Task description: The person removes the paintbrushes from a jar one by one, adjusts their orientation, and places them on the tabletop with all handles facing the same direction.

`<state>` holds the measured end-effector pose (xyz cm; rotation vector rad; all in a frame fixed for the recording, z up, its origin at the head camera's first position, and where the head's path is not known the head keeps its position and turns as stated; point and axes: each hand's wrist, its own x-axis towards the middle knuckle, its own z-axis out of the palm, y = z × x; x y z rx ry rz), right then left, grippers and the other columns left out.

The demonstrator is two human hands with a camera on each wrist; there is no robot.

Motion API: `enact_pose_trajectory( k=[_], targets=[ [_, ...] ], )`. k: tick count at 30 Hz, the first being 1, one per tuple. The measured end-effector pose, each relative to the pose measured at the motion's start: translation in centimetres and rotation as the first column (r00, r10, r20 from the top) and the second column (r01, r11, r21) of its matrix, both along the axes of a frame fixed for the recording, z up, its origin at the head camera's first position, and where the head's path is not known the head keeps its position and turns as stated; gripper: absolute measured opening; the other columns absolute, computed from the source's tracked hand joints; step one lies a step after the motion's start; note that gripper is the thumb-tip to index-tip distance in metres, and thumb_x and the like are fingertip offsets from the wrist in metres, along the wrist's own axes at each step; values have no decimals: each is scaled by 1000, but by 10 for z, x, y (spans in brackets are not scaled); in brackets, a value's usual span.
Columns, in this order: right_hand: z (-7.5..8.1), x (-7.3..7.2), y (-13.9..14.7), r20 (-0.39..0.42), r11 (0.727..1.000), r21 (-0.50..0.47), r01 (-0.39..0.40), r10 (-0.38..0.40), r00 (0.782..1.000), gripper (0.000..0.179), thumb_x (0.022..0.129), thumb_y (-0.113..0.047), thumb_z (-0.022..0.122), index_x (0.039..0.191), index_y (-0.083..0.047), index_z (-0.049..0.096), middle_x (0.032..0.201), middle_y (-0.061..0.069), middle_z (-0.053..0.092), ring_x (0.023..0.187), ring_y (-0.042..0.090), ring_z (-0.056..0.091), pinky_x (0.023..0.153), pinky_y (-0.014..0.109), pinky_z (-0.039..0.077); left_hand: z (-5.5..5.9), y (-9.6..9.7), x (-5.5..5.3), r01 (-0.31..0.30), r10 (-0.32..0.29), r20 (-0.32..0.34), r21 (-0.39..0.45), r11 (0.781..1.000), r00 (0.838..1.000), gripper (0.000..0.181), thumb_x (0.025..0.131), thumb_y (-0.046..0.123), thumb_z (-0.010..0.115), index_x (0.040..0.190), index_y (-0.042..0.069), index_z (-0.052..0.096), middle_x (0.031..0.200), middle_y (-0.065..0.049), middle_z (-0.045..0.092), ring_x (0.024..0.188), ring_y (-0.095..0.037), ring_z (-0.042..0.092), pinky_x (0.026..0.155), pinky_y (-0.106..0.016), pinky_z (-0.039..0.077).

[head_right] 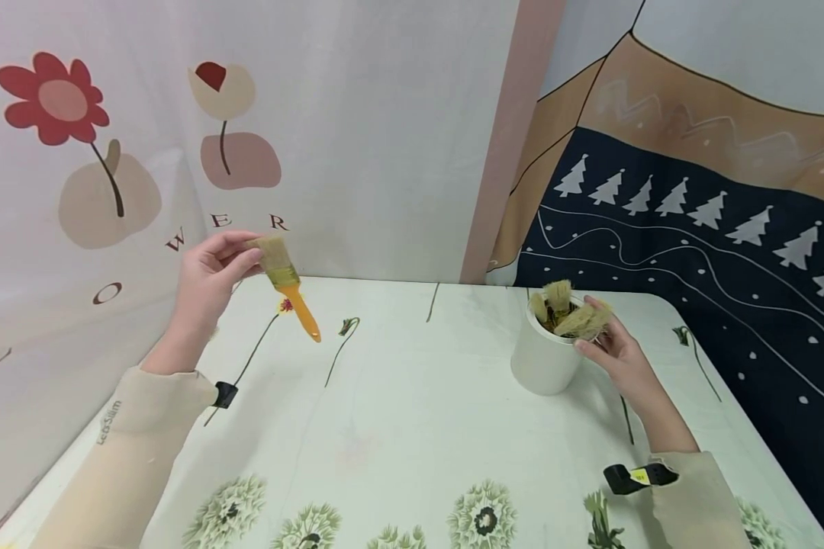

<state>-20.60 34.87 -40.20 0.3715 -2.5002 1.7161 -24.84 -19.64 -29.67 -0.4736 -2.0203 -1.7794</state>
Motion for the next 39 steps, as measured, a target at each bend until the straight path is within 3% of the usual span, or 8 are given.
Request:
enact_pose_trajectory(
  k=[11,19,28,35,39],
  targets=[
    [-2,-1,1,-1,1000,-15,-2,2,1000,66,98,-11,50,152,-26,13,158,-12,9,145,8,6,100,1,25,-5,-39,10,-91,88,46,73,993,995,26,86,9,67,111,3,63,98,6,70,87,-8,65,74,-16,54],
    [-2,0,1,1,1000,-21,-3,3,1000,66,98,-11,50,152,-26,14,158,-12,8,145,9,4,101,1,25,-17,-68,10,-165,153,90,150,975,984,31,84,7,69,113,4,60,91,6,70,80,-6,65,69,-15,54],
    [-2,0,0,1,1000,-22,-4,4,1000,66,98,-11,50,152,-26,14,158,-12,8,145,10,4,101,2,25,-32,-89,10,-286,260,231,87,954,937,30,85,15,69,111,17,54,88,17,69,79,0,64,69,-10,52],
    [-2,0,1,-9,1000,-19,-6,6,1000,66,98,-10,50,152,-25,14,157,-12,9,145,9,5,99,1,26,-44,-103,6,-301,286,284,12,953,915,20,86,14,67,102,16,54,84,19,67,77,2,63,65,-10,52],
    [-2,0,1,-12,1000,-24,-11,11,1000,66,98,-10,50,152,-26,15,157,-12,9,145,9,5,99,1,27,-55,-111,0,-307,320,296,-90,947,900,20,87,23,67,100,20,53,83,22,64,78,3,62,66,-10,52]
  ],
)
